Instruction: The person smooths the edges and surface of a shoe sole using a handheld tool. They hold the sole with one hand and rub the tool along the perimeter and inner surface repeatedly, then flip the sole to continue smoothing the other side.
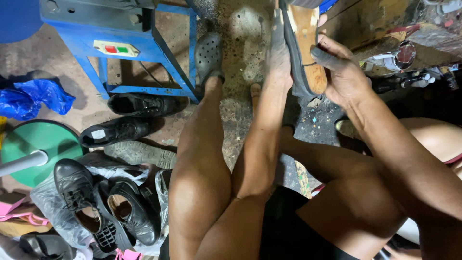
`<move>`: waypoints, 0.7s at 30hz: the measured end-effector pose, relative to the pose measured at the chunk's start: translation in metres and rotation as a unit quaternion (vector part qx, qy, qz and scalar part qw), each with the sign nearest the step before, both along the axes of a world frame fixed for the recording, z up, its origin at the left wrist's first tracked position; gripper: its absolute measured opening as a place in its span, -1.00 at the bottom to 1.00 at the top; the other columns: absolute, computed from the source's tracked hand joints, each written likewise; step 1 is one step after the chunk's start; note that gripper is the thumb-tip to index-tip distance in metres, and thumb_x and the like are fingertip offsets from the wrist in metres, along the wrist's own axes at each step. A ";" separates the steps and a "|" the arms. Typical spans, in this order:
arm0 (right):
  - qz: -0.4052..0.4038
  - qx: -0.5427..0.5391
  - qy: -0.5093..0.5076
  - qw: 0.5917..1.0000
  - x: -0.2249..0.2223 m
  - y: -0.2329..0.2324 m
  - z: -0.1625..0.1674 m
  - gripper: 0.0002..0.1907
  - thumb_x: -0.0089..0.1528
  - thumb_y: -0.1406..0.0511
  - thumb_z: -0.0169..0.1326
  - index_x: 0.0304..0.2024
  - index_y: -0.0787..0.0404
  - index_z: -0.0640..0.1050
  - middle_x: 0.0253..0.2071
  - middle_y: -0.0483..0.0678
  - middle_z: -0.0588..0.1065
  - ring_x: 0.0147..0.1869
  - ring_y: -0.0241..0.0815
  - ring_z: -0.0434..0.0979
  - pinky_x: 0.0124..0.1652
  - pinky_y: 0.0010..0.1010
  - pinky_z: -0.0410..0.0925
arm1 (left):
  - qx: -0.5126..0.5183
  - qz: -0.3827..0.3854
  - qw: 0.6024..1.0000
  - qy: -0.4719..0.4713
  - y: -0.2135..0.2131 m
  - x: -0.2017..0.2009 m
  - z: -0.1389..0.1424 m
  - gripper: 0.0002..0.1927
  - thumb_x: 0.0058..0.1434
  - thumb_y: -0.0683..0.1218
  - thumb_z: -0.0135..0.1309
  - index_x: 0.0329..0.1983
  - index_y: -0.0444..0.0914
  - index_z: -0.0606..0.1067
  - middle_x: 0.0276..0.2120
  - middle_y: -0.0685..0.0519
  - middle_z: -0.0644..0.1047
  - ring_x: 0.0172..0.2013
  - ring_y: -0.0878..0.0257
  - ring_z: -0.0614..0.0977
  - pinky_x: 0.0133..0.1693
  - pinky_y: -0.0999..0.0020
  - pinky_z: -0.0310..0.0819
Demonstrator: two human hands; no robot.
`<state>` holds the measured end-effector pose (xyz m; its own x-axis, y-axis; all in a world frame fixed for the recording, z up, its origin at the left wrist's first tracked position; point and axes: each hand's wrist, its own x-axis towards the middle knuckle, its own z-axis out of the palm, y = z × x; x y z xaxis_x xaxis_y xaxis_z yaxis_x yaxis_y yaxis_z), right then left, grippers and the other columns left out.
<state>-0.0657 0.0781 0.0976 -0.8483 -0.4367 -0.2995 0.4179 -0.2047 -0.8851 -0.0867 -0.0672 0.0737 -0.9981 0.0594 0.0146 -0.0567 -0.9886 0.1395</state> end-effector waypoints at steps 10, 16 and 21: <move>-0.021 0.043 -0.008 0.999 -0.009 0.006 -0.013 -0.62 0.42 0.42 -0.01 0.29 0.36 0.43 0.18 0.00 0.52 0.22 -0.22 0.56 0.26 -0.36 0.43 | 0.007 0.019 1.000 0.000 -0.003 -0.009 0.003 -0.24 0.53 0.39 -0.21 0.30 -0.38 0.32 -0.04 -0.40 0.58 -0.28 -0.01 0.67 -0.24 0.14 0.65; -0.038 0.003 -0.013 0.999 -0.019 -0.006 -0.005 -0.65 0.43 0.41 0.00 0.26 0.40 0.44 0.10 0.06 0.54 0.12 -0.14 0.62 0.17 -0.27 0.52 | -0.073 0.028 0.992 -0.095 -0.007 -0.025 0.005 -0.26 0.50 0.34 -0.25 0.13 -0.48 0.38 -0.13 -0.35 0.59 -0.29 -0.01 0.69 -0.25 0.14 0.67; -0.037 0.011 -0.017 0.999 -0.018 -0.009 0.000 -0.61 0.41 0.38 0.04 0.27 0.41 0.42 0.06 0.08 0.55 0.08 -0.13 0.64 0.15 -0.25 0.54 | -0.087 0.032 0.989 -0.113 -0.005 -0.022 0.001 -0.28 0.52 0.31 -0.22 0.13 -0.50 0.37 -0.10 -0.37 0.55 -0.22 -0.05 0.69 -0.19 0.08 0.68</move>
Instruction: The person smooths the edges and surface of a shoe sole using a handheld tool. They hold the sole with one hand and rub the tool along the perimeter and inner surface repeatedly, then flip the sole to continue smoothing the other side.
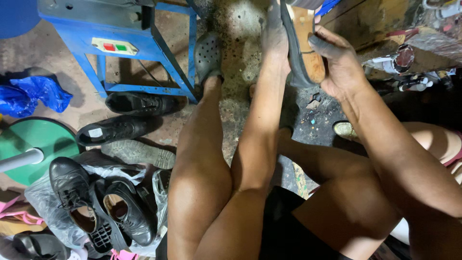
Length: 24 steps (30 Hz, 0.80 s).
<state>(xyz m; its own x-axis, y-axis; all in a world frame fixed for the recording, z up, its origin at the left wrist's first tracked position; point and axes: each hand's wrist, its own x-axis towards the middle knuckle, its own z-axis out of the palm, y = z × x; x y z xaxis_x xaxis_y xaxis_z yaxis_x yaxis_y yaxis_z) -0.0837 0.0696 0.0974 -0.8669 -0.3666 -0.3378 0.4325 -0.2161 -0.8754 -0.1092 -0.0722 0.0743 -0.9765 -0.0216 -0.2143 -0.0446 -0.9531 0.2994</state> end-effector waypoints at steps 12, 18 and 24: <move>0.039 -0.042 -0.025 0.998 0.015 0.011 0.003 -0.45 0.38 0.38 0.10 0.40 0.41 0.34 0.19 0.07 0.51 0.18 -0.17 0.64 0.21 -0.34 0.52 | 0.069 -0.026 0.995 0.066 0.004 0.020 0.006 -0.24 0.53 0.34 -0.25 0.27 -0.47 0.36 0.05 -0.30 0.57 -0.05 -0.03 0.65 0.00 0.11 0.62; 0.067 -0.046 -0.007 0.997 0.001 0.008 0.002 -0.48 0.39 0.35 0.09 0.36 0.40 0.36 0.04 0.11 0.54 0.05 -0.10 0.63 0.10 -0.24 0.51 | 0.054 -0.015 0.997 0.049 0.007 0.003 0.002 -0.27 0.51 0.36 -0.25 0.22 -0.41 0.36 -0.04 -0.27 0.58 -0.16 -0.01 0.65 -0.14 0.11 0.63; 0.020 -0.049 0.010 0.999 -0.006 0.011 -0.006 -0.50 0.42 0.37 0.12 0.36 0.44 0.37 0.13 0.08 0.53 0.14 -0.13 0.62 0.20 -0.31 0.52 | 0.066 -0.002 0.997 0.038 0.016 -0.012 -0.016 -0.31 0.51 0.33 -0.20 0.18 -0.42 0.34 -0.14 -0.23 0.56 -0.22 0.00 0.65 -0.24 0.14 0.64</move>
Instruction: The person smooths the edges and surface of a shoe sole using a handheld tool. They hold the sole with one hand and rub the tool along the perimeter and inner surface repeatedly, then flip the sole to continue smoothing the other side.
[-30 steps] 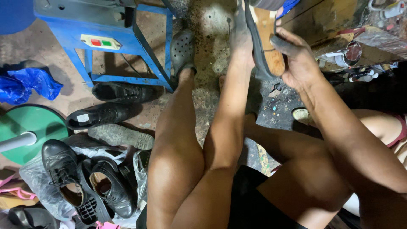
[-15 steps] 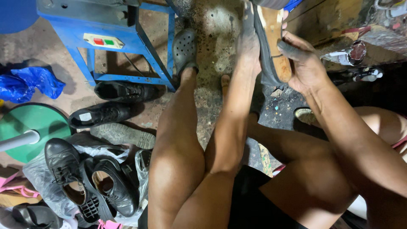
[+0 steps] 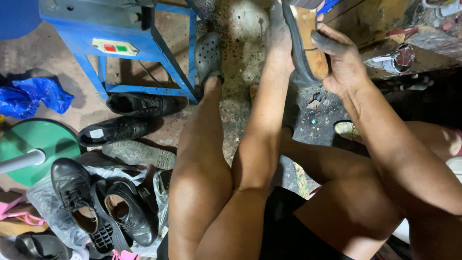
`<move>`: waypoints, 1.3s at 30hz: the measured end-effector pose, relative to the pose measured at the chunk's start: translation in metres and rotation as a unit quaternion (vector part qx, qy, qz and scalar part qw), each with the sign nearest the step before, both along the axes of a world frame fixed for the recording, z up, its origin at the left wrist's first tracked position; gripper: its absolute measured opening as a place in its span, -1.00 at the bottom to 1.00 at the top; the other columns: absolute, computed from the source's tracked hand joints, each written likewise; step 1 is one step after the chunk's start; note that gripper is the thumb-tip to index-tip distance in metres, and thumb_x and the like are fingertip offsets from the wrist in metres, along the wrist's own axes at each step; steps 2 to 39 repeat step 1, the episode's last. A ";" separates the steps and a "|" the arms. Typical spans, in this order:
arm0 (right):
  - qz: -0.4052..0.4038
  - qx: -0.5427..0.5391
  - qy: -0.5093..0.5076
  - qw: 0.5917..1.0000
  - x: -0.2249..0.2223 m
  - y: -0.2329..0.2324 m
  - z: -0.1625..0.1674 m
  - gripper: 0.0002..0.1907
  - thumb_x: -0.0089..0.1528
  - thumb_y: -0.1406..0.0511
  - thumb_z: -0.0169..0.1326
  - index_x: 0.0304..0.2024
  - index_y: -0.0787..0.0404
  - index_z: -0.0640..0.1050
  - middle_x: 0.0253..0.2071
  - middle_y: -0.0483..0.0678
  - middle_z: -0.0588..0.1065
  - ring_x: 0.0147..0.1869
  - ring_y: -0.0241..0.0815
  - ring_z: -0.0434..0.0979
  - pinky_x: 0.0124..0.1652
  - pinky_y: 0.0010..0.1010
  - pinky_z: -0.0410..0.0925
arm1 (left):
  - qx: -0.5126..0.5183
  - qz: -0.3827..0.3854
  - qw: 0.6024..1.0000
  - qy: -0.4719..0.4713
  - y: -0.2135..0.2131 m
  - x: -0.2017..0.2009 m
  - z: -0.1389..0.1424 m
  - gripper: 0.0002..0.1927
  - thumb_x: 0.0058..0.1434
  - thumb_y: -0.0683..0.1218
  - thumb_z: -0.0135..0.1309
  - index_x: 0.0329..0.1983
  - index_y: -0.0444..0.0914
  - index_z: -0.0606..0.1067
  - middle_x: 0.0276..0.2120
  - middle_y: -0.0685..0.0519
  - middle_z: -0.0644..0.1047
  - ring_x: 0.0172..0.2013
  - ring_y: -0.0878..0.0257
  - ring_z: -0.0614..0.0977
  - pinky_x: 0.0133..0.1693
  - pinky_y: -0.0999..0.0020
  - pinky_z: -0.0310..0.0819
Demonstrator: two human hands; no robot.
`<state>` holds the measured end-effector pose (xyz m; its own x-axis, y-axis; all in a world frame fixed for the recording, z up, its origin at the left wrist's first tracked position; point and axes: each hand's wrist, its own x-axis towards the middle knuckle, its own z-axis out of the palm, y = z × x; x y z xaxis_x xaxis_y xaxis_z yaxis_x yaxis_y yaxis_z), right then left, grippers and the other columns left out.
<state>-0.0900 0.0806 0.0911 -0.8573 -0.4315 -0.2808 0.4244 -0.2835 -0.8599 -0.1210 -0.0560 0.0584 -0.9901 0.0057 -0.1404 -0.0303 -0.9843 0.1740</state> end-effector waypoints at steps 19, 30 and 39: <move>0.001 0.001 0.000 1.000 0.000 0.001 0.000 -0.50 0.43 0.36 0.14 0.36 0.45 0.37 0.14 0.09 0.53 0.15 -0.13 0.62 0.21 -0.31 0.51 | 0.005 -0.011 1.000 -0.010 0.000 0.000 -0.002 -0.32 0.51 0.31 -0.19 0.18 -0.43 0.35 -0.13 -0.22 0.56 -0.21 0.01 0.66 -0.23 0.15 0.65; 0.001 0.001 0.000 1.000 0.000 0.001 0.000 -0.50 0.43 0.36 0.14 0.36 0.45 0.37 0.14 0.09 0.53 0.15 -0.13 0.62 0.21 -0.31 0.51 | 0.005 -0.011 1.000 -0.010 0.000 0.000 -0.002 -0.32 0.51 0.31 -0.19 0.18 -0.43 0.35 -0.13 -0.22 0.56 -0.21 0.01 0.66 -0.23 0.15 0.65; 0.001 0.001 0.000 1.000 0.000 0.001 0.000 -0.50 0.43 0.36 0.14 0.36 0.45 0.37 0.14 0.09 0.53 0.15 -0.13 0.62 0.21 -0.31 0.51 | 0.005 -0.011 1.000 -0.010 0.000 0.000 -0.002 -0.32 0.51 0.31 -0.19 0.18 -0.43 0.35 -0.13 -0.22 0.56 -0.21 0.01 0.66 -0.23 0.15 0.65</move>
